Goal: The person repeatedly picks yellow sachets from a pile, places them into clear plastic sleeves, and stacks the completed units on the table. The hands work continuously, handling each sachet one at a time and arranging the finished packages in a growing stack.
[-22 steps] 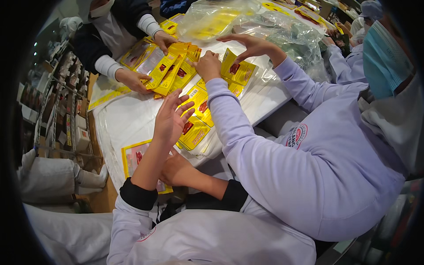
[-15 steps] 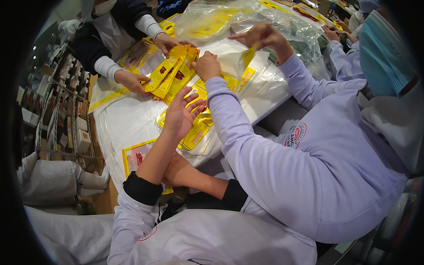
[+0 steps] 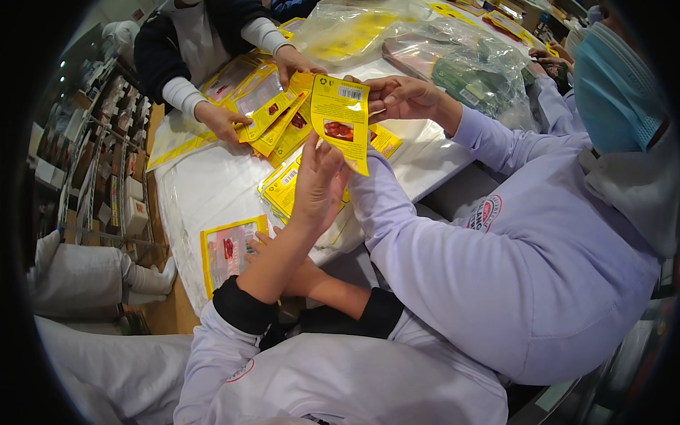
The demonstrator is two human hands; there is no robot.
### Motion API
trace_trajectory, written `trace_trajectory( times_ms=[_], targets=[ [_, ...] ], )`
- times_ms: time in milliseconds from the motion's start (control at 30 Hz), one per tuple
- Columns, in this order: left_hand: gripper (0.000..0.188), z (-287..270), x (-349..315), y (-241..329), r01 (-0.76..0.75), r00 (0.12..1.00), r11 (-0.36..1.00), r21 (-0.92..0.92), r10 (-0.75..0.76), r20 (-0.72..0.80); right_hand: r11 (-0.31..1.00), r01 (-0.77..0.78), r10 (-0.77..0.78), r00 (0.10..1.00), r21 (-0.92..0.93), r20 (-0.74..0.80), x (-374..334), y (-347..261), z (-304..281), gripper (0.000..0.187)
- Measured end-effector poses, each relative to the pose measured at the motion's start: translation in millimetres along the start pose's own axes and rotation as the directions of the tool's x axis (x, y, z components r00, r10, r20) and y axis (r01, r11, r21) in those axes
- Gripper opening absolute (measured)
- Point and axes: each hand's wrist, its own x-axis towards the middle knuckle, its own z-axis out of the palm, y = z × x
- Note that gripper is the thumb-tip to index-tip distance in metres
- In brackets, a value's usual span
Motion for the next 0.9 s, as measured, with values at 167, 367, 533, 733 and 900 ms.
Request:
trace_trajectory(
  times_ms=[167,367,533,733,900],
  targets=[
    [0.058,27.5,-31.1,-13.9,-0.024,0.977,0.998,0.056,0.036,-0.209,0.998,0.027,-0.019,0.990,-0.058,0.141,11.2,-0.8,-8.9,0.049],
    [0.020,-33.0,-47.9,47.3,0.028,0.893,0.980,0.195,0.063,-0.446,1.000,-0.010,0.010,1.000,0.007,0.004,4.4,-0.5,1.9,0.055],
    [0.018,-102.6,-122.7,137.7,0.073,0.943,0.901,0.427,0.077,-0.324,0.988,-0.145,0.148,0.987,-0.047,0.059,16.3,-11.6,-34.9,0.060],
    [0.031,-188.3,-168.3,160.6,0.476,0.786,0.626,0.617,0.011,-0.618,0.950,-0.221,0.235,0.971,-0.221,0.042,6.4,-14.7,-28.2,0.079],
    [0.032,-177.0,-166.8,148.8,0.479,0.811,0.522,0.705,0.044,-0.583,0.929,-0.249,0.275,0.960,-0.275,0.060,4.5,-12.5,-28.6,0.087]
  ],
)
